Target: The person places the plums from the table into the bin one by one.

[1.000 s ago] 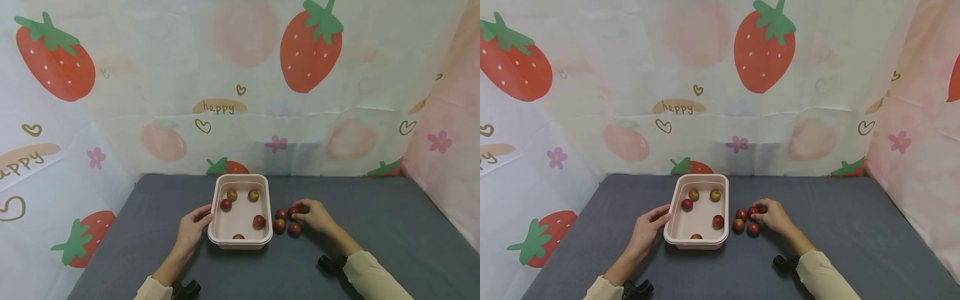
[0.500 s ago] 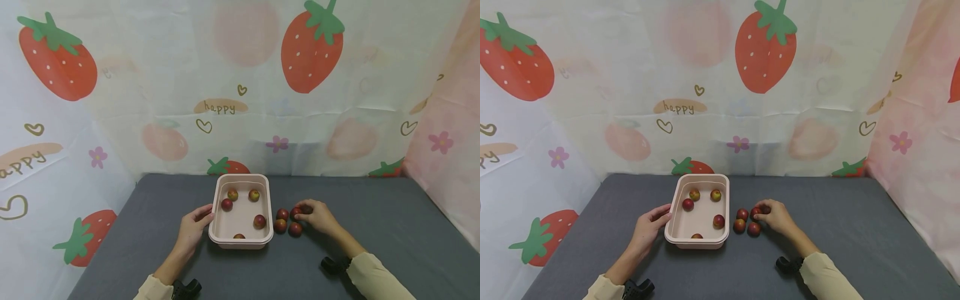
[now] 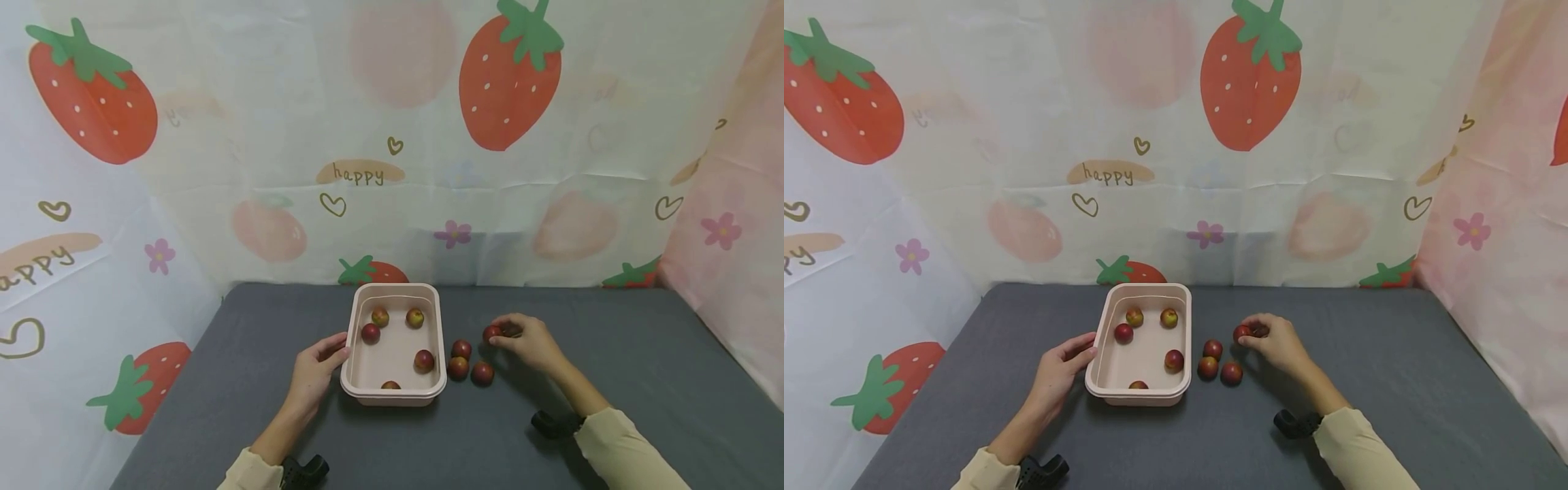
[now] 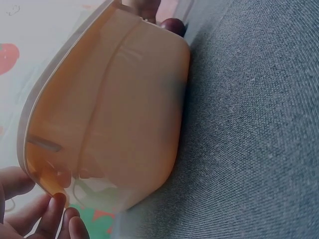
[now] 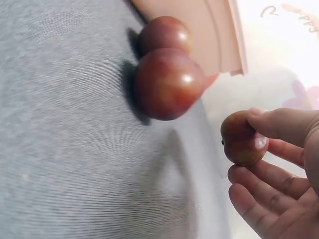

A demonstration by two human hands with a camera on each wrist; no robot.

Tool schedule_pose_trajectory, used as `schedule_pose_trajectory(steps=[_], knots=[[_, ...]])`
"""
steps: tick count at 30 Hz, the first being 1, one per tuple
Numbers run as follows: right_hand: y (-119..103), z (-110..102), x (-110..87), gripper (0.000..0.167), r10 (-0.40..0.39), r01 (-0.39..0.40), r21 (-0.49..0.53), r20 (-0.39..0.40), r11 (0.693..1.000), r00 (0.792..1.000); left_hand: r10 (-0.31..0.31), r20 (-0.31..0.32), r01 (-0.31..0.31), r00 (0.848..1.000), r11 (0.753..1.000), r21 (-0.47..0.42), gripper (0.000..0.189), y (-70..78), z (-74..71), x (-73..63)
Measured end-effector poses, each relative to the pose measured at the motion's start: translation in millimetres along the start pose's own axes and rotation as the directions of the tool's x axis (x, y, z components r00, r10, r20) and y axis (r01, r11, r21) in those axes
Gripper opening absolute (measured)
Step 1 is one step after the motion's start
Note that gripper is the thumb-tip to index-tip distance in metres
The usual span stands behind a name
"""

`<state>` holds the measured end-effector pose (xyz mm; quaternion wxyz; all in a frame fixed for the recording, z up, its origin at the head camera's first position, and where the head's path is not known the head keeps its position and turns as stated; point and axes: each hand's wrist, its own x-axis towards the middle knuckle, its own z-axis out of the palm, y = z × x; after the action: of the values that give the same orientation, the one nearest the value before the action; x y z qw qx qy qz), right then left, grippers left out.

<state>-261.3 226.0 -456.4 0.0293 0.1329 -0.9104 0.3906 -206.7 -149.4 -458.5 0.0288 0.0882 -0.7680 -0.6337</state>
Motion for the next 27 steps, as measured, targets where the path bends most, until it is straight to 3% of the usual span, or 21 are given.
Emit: schedule_pose_trajectory(steps=[19,27], knots=[[-30,-20,14.2,0.033,-0.074,0.075,0.005,-0.023,0.997,0.997,0.018,-0.014,-0.018,1.000,1.000,0.004,0.036,-1.6,1.5,0.3],[-43,-23,22.7,0.033,-0.072,0.072,0.009,-0.009,0.997,0.997,0.021,-0.011,-0.021,1.000,1.000,0.009,0.036,-2.5,0.9,0.7]])
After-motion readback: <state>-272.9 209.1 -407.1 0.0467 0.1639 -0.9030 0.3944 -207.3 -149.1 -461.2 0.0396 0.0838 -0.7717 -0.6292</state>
